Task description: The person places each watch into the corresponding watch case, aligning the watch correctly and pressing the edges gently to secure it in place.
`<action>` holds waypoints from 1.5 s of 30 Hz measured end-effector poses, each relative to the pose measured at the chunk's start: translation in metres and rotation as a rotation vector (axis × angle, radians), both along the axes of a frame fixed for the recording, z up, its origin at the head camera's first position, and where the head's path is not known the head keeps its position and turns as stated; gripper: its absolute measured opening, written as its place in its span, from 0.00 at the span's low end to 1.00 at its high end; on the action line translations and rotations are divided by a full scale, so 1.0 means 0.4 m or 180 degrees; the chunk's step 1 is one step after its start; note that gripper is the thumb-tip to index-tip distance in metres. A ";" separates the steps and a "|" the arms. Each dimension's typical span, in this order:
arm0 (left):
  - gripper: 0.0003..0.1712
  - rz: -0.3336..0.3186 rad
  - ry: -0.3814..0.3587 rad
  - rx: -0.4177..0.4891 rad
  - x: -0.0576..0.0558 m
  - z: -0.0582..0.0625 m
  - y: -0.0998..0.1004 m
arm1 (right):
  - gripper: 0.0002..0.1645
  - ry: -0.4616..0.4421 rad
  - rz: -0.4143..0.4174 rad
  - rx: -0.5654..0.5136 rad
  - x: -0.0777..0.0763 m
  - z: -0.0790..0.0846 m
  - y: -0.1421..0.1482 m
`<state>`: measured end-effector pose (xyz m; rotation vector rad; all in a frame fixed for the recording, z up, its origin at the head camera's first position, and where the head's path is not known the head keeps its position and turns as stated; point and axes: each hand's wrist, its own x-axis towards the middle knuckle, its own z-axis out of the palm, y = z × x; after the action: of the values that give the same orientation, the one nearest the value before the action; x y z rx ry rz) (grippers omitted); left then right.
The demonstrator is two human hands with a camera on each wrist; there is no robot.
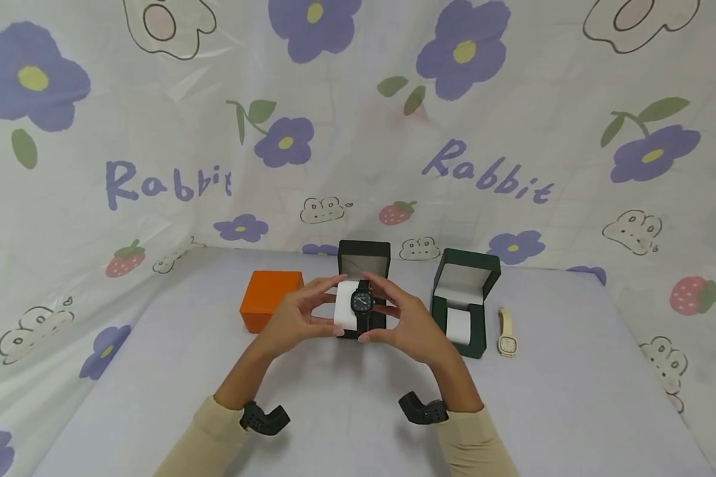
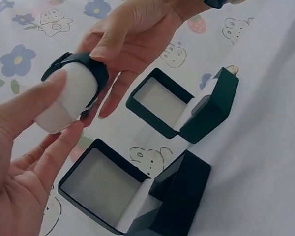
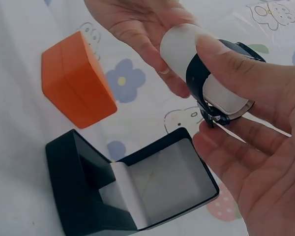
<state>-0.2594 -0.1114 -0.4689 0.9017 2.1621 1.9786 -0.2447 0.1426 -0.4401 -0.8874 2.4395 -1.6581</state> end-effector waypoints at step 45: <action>0.47 0.0188 0.0162 -0.0026 0.004 -0.008 0.008 | 0.58 0.0053 -0.0094 -0.0199 -0.001 -0.016 -0.006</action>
<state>-0.2577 -0.1083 -0.4720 0.9071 2.2476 1.9929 -0.2451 0.1400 -0.4466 -0.8807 2.4355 -1.7531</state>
